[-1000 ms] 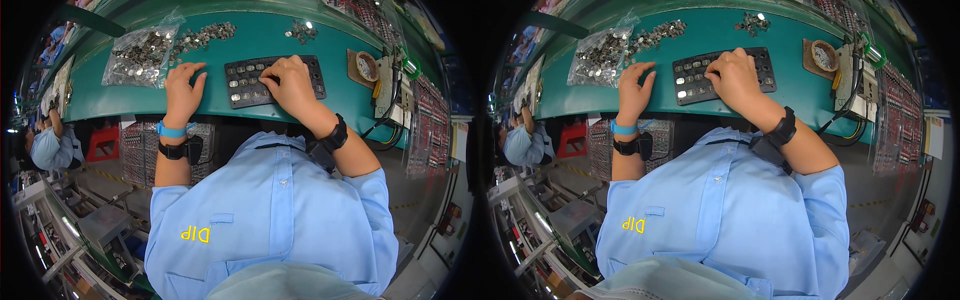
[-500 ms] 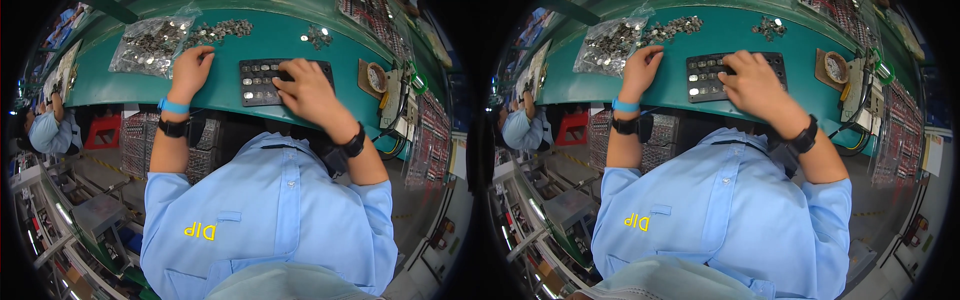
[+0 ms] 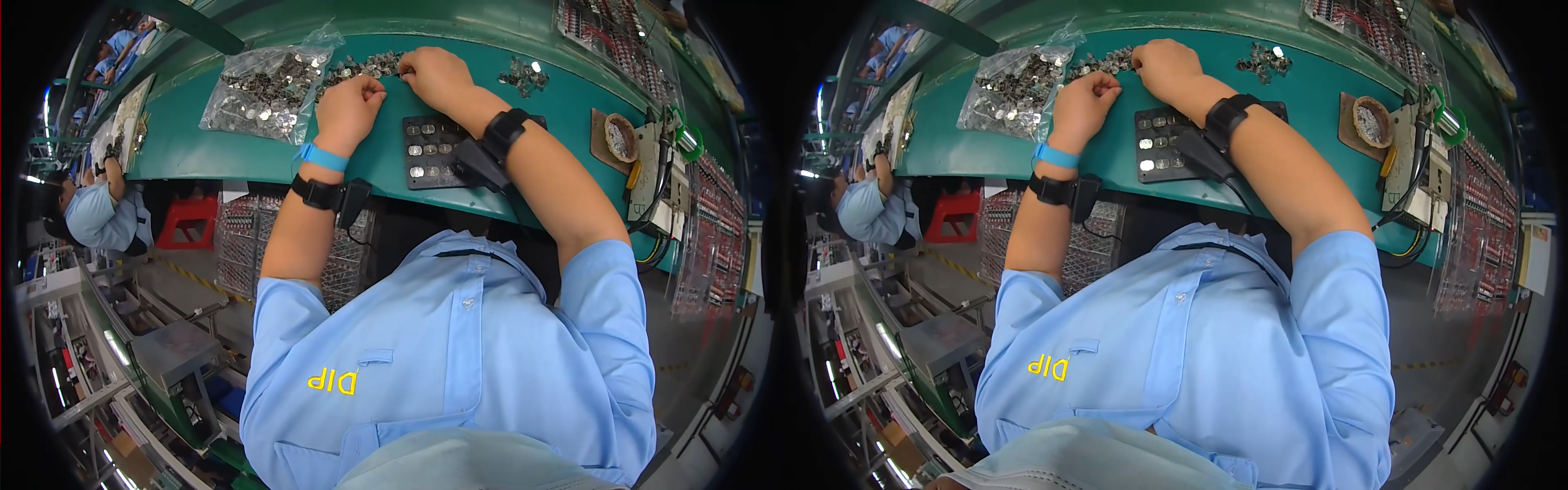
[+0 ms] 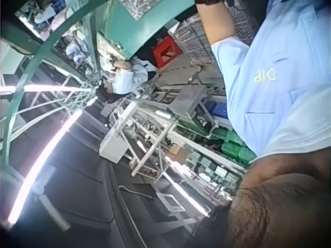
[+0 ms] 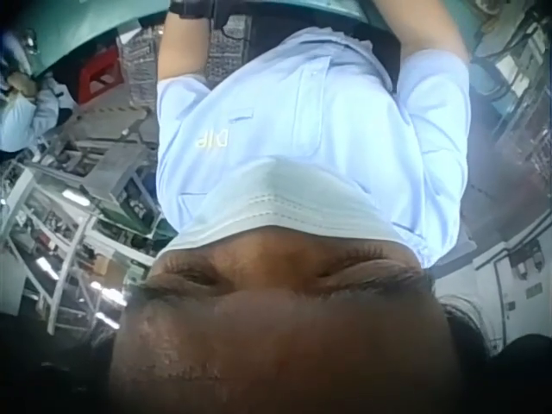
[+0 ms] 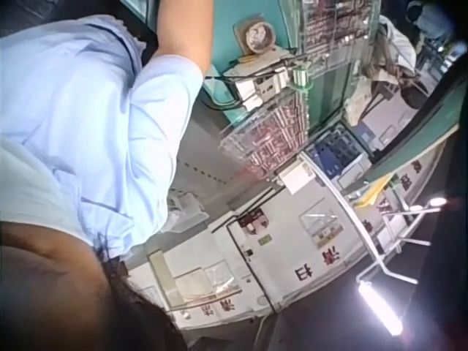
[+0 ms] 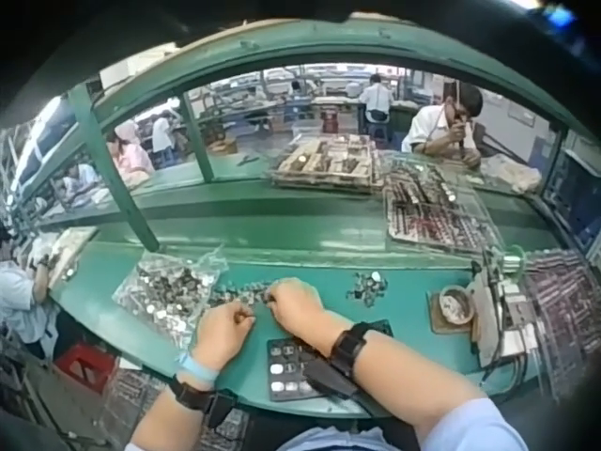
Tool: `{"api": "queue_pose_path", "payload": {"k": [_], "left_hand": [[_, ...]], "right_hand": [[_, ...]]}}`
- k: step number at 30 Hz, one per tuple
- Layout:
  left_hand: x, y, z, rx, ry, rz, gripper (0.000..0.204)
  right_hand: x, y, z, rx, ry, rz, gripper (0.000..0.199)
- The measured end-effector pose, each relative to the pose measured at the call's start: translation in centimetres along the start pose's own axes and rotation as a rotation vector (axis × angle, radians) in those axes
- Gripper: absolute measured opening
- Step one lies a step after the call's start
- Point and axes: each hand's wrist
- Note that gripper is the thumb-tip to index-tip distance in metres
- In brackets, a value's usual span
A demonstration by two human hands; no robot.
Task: Manually inserting small electronic components into a plastic tray or board.
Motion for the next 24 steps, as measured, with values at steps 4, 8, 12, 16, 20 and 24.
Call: {"api": "queue_pose_path", "payload": {"k": [4, 8, 12, 16, 20, 24], "left_hand": [[-0.5, 1.2, -3.1, -0.010, 0.020, -0.307, 0.014], [-0.6, 0.8, -6.3, -0.022, 0.138, -0.595, 0.011], [-1.2, 0.6, -7.9, 0.022, 0.178, -0.661, 0.015], [-1.6, -0.2, -8.1, -0.037, 0.147, -0.680, 0.012], [-2.3, 0.1, -7.8, 0.011, 0.164, -0.697, 0.015], [-3.3, 0.7, -7.3, 0.083, 0.211, -0.810, 0.014]], "right_hand": [[-0.1, -0.4, 0.9, 0.039, 0.038, -0.011, 0.014], [-0.8, 0.1, 0.9, 0.067, 0.021, 0.110, 0.014], [-1.8, 1.4, 0.4, 0.071, -0.080, 0.099, 0.014], [-0.4, 0.9, -0.2, 0.064, -0.105, 0.068, 0.014], [-0.2, 0.6, -0.3, 0.077, -0.082, 0.055, 0.014], [-1.4, 2.9, -1.7, 0.053, -0.044, 0.151, 0.015]]}}
Point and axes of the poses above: each hand's wrist, its own z-axis towards the middle knuckle, its own y-axis out of the back of the hand, x = y × z, and after that the axes turned 5 degrees about z, right-handed
